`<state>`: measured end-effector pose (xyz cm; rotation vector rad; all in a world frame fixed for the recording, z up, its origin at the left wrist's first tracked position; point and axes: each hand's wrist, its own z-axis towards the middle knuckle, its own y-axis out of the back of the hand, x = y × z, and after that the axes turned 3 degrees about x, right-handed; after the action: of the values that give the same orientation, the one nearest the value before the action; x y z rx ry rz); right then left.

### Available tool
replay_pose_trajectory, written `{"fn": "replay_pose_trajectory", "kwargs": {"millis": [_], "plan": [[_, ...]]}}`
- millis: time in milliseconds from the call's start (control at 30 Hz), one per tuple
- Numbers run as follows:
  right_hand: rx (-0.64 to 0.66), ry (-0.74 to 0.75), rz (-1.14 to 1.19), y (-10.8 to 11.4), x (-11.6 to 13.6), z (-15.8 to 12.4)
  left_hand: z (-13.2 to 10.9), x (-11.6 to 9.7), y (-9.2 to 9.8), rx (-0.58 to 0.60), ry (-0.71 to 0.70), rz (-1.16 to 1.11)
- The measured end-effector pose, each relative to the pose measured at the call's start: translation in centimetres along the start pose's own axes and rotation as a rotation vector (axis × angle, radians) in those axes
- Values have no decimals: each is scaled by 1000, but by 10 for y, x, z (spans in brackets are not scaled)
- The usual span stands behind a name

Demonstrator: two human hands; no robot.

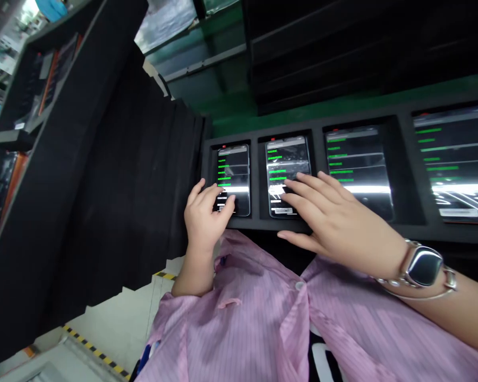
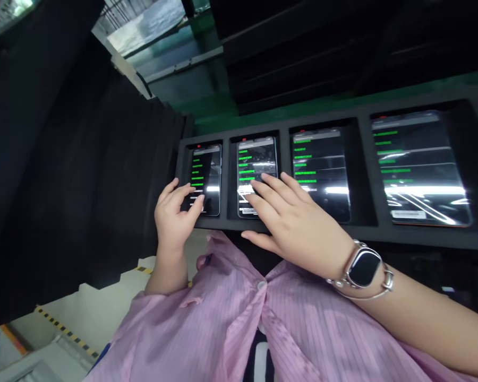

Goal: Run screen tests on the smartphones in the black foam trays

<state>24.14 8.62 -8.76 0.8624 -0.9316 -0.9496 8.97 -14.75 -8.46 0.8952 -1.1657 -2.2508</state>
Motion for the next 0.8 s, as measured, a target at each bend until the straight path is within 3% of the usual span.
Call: {"fn": "replay_pose_trajectory", "kwargs": {"millis": [267, 600, 800], "plan": [[38, -33, -64, 8, 3, 1, 6, 4, -1, -16, -35, -4], [-8, -209, -52, 27, -10, -53, 11, 5, -1, -24, 40, -4], [-82, -353, -97, 49, -35, -86, 14, 2, -1, -40, 44, -11]]}}
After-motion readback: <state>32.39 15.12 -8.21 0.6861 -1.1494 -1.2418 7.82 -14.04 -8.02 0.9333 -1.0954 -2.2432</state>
